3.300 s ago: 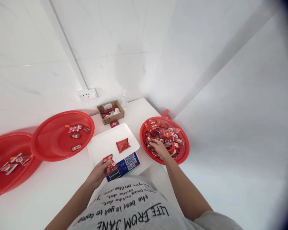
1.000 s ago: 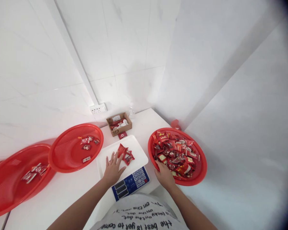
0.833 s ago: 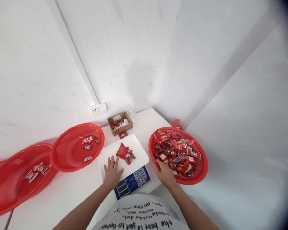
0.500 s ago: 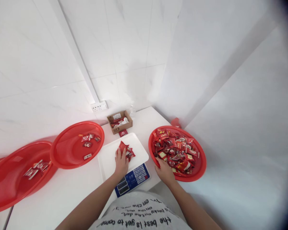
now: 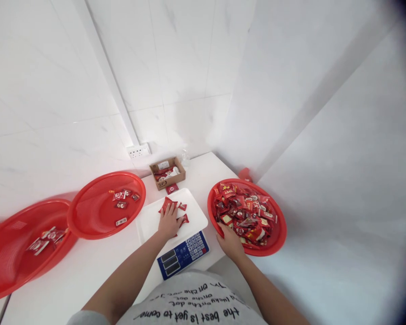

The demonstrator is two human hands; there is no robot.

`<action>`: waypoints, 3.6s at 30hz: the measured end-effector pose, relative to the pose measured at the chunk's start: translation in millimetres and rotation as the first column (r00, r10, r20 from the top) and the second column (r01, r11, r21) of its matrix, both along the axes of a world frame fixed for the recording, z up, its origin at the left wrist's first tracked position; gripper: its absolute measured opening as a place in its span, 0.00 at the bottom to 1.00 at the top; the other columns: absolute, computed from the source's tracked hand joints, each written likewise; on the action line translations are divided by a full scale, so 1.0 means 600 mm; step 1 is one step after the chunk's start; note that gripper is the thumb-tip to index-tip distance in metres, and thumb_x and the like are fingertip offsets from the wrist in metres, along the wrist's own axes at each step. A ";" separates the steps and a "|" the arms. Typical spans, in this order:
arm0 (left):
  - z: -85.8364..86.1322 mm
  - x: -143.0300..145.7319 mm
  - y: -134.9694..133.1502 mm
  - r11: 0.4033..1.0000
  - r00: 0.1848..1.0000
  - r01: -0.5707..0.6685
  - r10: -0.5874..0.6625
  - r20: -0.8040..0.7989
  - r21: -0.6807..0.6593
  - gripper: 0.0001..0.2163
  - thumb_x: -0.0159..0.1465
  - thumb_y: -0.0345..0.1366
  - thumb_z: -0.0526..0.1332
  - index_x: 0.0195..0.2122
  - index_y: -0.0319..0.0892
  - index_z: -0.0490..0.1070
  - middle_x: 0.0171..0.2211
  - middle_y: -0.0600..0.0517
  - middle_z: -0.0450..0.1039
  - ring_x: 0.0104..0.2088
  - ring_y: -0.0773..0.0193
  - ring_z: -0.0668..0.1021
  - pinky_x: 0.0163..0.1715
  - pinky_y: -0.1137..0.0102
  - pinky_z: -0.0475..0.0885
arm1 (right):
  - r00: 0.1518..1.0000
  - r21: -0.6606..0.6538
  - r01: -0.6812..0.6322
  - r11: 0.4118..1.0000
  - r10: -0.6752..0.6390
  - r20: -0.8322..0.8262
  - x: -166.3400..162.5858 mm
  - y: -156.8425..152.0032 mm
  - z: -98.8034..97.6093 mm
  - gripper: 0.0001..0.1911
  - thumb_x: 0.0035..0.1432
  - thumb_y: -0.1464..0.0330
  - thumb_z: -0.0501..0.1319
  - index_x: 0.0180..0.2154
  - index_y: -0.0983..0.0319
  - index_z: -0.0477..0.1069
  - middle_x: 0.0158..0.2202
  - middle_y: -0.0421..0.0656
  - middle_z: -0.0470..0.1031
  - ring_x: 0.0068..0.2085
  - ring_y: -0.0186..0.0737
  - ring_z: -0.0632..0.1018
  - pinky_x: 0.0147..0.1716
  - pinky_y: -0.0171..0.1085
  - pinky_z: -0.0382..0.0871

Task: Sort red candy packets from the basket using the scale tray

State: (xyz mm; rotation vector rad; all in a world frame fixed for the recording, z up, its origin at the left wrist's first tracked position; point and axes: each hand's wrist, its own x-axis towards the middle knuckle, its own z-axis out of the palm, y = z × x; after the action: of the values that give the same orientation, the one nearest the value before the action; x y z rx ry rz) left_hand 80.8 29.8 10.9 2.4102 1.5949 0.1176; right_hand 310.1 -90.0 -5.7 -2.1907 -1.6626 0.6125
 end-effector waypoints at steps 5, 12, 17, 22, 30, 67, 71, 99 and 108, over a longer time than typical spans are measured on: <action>0.010 -0.012 0.021 0.999 0.997 -0.012 0.017 0.080 -0.052 0.21 0.63 0.41 0.49 0.57 0.41 0.59 0.59 0.43 0.57 0.60 0.53 0.58 0.58 0.54 0.51 | 1.000 -0.003 -0.009 1.000 0.009 0.027 -0.002 -0.001 0.001 0.25 0.56 0.67 0.49 0.55 0.68 0.61 0.54 0.50 0.66 0.55 0.44 0.67 0.54 0.40 0.58; 0.031 -0.037 0.042 0.995 0.984 -0.081 0.089 0.156 -0.057 0.20 0.55 0.31 0.58 0.51 0.41 0.65 0.53 0.44 0.63 0.54 0.54 0.65 0.51 0.63 0.62 | 0.999 -0.022 -0.009 1.000 0.009 0.033 -0.003 -0.001 0.004 0.24 0.56 0.68 0.50 0.55 0.67 0.61 0.55 0.50 0.66 0.55 0.44 0.67 0.54 0.41 0.59; 0.036 -0.043 0.056 0.982 0.954 -0.168 0.184 0.237 -0.086 0.25 0.52 0.20 0.52 0.52 0.42 0.62 0.52 0.43 0.65 0.50 0.56 0.70 0.46 0.64 0.67 | 1.000 -0.014 0.003 1.000 -0.003 0.023 -0.002 -0.002 0.003 0.24 0.56 0.68 0.50 0.55 0.64 0.61 0.54 0.49 0.67 0.54 0.44 0.68 0.52 0.40 0.60; 0.036 -0.049 0.075 0.949 0.883 -0.286 0.314 0.349 -0.131 0.23 0.56 0.22 0.49 0.53 0.43 0.59 0.41 0.49 0.73 0.38 0.63 0.77 0.38 0.69 0.71 | 1.000 -0.010 0.010 1.000 -0.010 0.026 -0.001 -0.002 -0.002 0.24 0.56 0.68 0.50 0.55 0.62 0.62 0.53 0.47 0.68 0.54 0.44 0.68 0.52 0.40 0.60; 0.020 -0.054 0.026 0.947 0.863 -0.316 0.312 0.398 -0.058 0.22 0.61 0.38 0.52 0.56 0.39 0.57 0.59 0.40 0.57 0.60 0.53 0.59 0.56 0.57 0.58 | 0.999 -0.019 0.017 1.000 -0.017 0.033 -0.004 -0.002 0.005 0.24 0.56 0.68 0.50 0.54 0.63 0.62 0.53 0.49 0.68 0.52 0.43 0.69 0.51 0.39 0.61; -0.039 -0.109 -0.169 0.979 0.863 -0.182 0.204 0.461 -0.093 0.20 0.64 0.44 0.47 0.53 0.43 0.63 0.57 0.46 0.62 0.62 0.55 0.54 0.58 0.55 0.56 | 0.833 -0.105 0.247 0.963 -0.266 -0.486 0.040 0.086 -0.026 0.15 0.52 0.63 0.53 0.37 0.65 0.70 0.38 0.47 0.76 0.38 0.41 0.75 0.38 0.37 0.66; -0.024 -0.102 -0.165 0.966 0.826 -0.201 0.257 0.501 -0.164 0.19 0.64 0.45 0.48 0.52 0.45 0.63 0.55 0.49 0.64 0.62 0.55 0.55 0.58 0.54 0.56 | 0.792 -0.059 0.308 0.950 -0.290 -0.538 0.051 0.066 -0.010 0.19 0.52 0.56 0.51 0.34 0.64 0.69 0.32 0.44 0.76 0.33 0.41 0.74 0.33 0.36 0.66; -0.045 -0.117 -0.169 0.999 0.931 -0.020 0.027 0.363 -0.025 0.20 0.62 0.42 0.51 0.53 0.41 0.62 0.55 0.45 0.64 0.61 0.51 0.57 0.56 0.52 0.58 | 0.935 0.060 0.091 0.994 -0.065 -0.348 -0.013 0.091 0.033 0.18 0.55 0.68 0.51 0.47 0.61 0.68 0.46 0.46 0.73 0.46 0.38 0.73 0.48 0.38 0.65; -0.017 -0.084 -0.145 0.996 0.986 0.082 -0.085 0.143 0.024 0.22 0.62 0.39 0.51 0.59 0.45 0.57 0.63 0.46 0.51 0.63 0.50 0.49 0.57 0.48 0.52 | 0.984 -0.151 0.047 0.987 -0.072 -0.165 0.071 0.034 -0.013 0.20 0.53 0.70 0.55 0.49 0.64 0.69 0.51 0.51 0.70 0.52 0.44 0.70 0.52 0.38 0.58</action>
State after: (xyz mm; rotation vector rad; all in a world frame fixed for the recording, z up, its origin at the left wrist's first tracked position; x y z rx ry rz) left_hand 30.6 -57.1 0.5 2.4177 1.4340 0.2854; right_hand 352.5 -69.7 -13.7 -2.2088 -1.5024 0.9047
